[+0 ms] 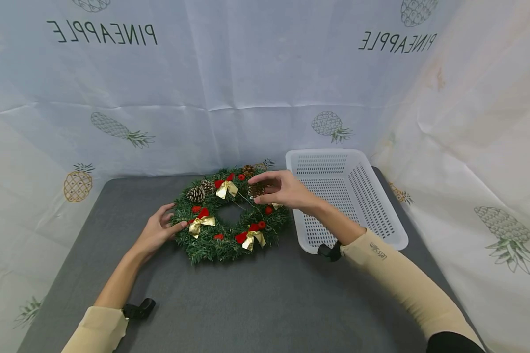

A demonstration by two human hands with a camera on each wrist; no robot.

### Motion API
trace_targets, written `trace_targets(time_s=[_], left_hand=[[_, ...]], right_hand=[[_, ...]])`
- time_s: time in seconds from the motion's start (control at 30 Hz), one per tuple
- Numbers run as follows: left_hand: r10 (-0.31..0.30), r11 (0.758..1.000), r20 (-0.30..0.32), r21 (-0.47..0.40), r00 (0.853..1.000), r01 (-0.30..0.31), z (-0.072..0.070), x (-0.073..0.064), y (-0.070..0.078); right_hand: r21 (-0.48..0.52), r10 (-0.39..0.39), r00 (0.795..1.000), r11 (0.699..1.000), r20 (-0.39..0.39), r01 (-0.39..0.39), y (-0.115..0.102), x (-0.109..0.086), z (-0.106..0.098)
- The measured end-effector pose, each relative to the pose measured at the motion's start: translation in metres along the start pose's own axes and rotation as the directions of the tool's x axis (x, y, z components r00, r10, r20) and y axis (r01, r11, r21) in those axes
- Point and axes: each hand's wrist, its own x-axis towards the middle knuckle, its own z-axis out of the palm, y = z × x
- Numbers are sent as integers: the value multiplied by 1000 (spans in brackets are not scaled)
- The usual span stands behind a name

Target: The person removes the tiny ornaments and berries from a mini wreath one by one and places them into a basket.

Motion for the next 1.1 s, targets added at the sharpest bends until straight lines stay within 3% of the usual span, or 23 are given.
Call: trace_targets(time_s=[0.3,0.6,1.1], left_hand=[[16,1000,7,-16,1000,-16,0,-1,0],[14,1000,6,-7,1000,-14,0,-1,1],[13,1000,6,-1,1000,-13,0,-1,1]], right_hand=[[-17,0,997,1000,-72,-1,-4,-8,-26],[40,17,991,999,-135,-12,-5,-12,-55],[31,76,957,997,-279,-70,14,-20,-100]])
